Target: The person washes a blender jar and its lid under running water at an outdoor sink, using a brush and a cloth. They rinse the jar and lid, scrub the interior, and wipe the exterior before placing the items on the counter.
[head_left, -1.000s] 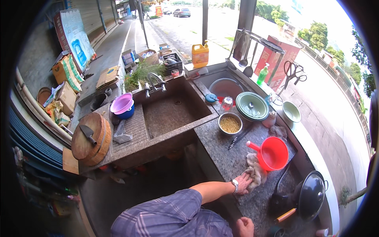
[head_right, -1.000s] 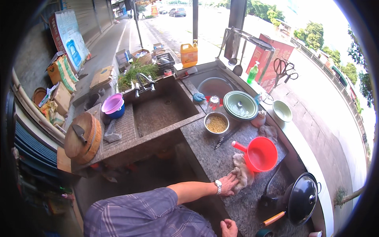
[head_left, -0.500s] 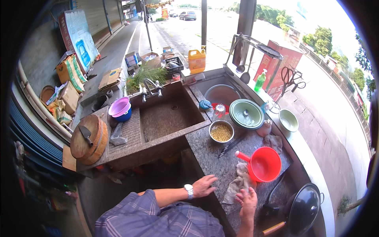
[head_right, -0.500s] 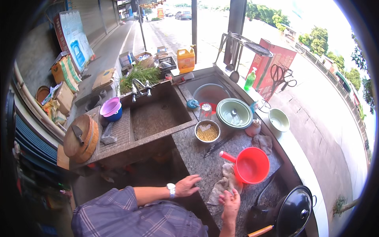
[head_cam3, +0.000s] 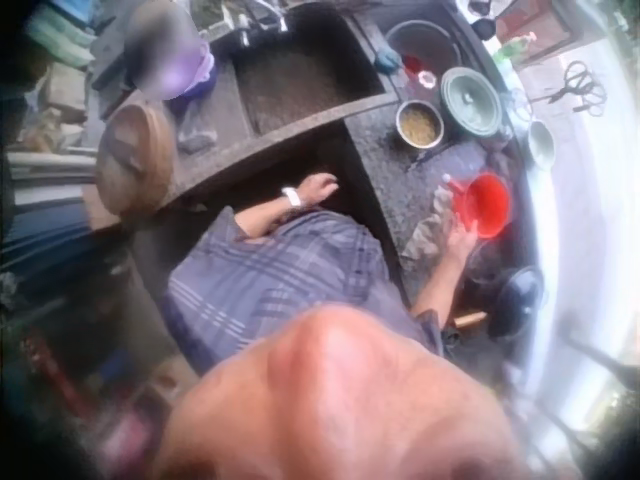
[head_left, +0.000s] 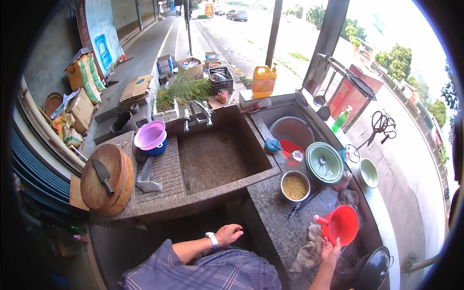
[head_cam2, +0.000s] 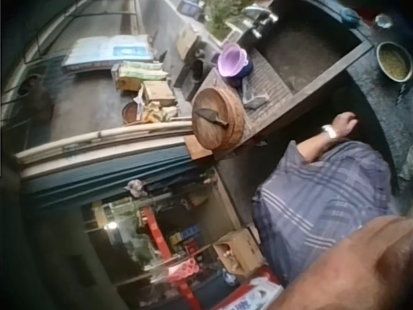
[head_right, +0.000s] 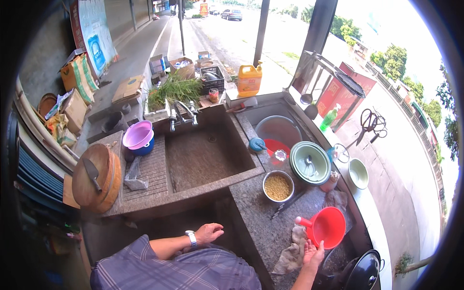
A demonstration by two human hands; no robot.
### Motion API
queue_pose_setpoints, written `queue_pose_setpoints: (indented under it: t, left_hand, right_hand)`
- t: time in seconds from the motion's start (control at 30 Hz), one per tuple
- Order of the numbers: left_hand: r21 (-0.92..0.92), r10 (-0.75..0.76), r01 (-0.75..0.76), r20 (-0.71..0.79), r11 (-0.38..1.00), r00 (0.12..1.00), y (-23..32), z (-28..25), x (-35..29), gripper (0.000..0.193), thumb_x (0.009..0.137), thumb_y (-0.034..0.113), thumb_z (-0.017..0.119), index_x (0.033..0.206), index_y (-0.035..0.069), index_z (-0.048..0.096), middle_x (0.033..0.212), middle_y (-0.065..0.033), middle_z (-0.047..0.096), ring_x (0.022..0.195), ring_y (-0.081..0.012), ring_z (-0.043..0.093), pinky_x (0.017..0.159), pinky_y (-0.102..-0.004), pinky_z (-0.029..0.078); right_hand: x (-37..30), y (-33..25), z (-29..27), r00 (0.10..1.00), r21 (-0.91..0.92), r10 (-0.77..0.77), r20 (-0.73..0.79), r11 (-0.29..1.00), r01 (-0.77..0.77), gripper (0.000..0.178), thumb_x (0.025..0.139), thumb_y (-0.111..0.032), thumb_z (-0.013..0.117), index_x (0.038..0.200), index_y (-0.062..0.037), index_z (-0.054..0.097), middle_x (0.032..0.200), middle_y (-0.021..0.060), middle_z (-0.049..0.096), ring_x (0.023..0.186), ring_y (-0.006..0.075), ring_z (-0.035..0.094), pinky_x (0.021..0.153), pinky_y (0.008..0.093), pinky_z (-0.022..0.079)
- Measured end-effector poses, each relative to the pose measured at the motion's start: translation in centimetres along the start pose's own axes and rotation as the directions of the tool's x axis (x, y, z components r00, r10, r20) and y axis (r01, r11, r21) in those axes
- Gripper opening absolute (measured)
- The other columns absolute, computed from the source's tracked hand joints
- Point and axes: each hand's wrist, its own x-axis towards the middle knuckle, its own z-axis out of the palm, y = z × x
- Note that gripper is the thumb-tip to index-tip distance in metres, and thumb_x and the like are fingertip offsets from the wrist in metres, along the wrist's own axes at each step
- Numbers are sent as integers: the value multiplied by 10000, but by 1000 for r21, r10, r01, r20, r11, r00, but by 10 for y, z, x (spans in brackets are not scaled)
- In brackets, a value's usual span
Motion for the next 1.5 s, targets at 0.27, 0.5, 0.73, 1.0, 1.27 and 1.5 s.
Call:
queue_pose_setpoints:
  t: [0.27, 0.5, 0.73, 1.0, 1.27, 1.5]
  left_hand:
    - [64, 25, -29, 64, 997, 998, -20, -59, 40, 396, 908, 319, 640, 1168, 20, 651, 1048, -160, 711, 987, -287, 687, 869, -379, 541]
    - [-48, -100, 102, 30, 994, 995, -23, -44, 31, 417, 911, 317, 637, 1196, 13, 643, 1098, -169, 709, 1006, -278, 692, 887, -368, 539]
    - [-57, -76, 75, -14, 996, 997, -8, -33, 31, 375, 930, 296, 594, 1165, 11, 662, 1053, -187, 714, 965, -295, 701, 867, -385, 546]
    - [-86, -53, 53, -8, 995, 999, 8, -25, 43, 282, 962, 182, 533, 1142, 13, 670, 900, -101, 736, 821, -197, 704, 756, -327, 552]
    - [-48, -99, 100, 32, 994, 995, 25, -4, 48, 263, 954, 202, 551, 1110, 36, 683, 798, -73, 703, 736, -164, 682, 697, -311, 545]
    - [62, -36, 39, -51, 997, 998, 43, 7, 43, 269, 955, 218, 530, 1083, 44, 689, 993, -142, 722, 937, -295, 693, 840, -364, 537]
  right_hand:
    - [12, -2, 24, 996, 140, -88, -20, 986, 90, 480, 966, -396, 545, 1260, -28, 453, 975, 182, 638, 812, 264, 671, 719, 349, 604]
    - [22, 18, 18, 980, 58, -175, -98, 982, 181, 438, 965, -388, 552, 1240, -48, 521, 1031, 106, 662, 837, 212, 661, 706, 319, 575]
    - [-33, 72, 47, 940, -537, -308, 149, 772, 338, 298, 956, -144, 595, 1215, -23, 512, 933, 89, 639, 643, 149, 639, 561, 237, 522]
    - [-2, 90, 25, 913, -800, 4, 409, 484, 356, 381, 915, -185, 691, 1208, 17, 555, 833, 58, 650, 656, 113, 634, 564, 255, 501]
    - [19, 102, 3, 896, -900, 131, 424, 167, 402, 326, 870, -237, 712, 1062, 21, 664, 894, 114, 709, 780, 174, 674, 668, 298, 559]
    - [25, 103, 2, 849, -827, 95, 519, 308, 471, 274, 918, -195, 670, 1053, 39, 625, 804, 80, 675, 646, 136, 643, 568, 278, 535]
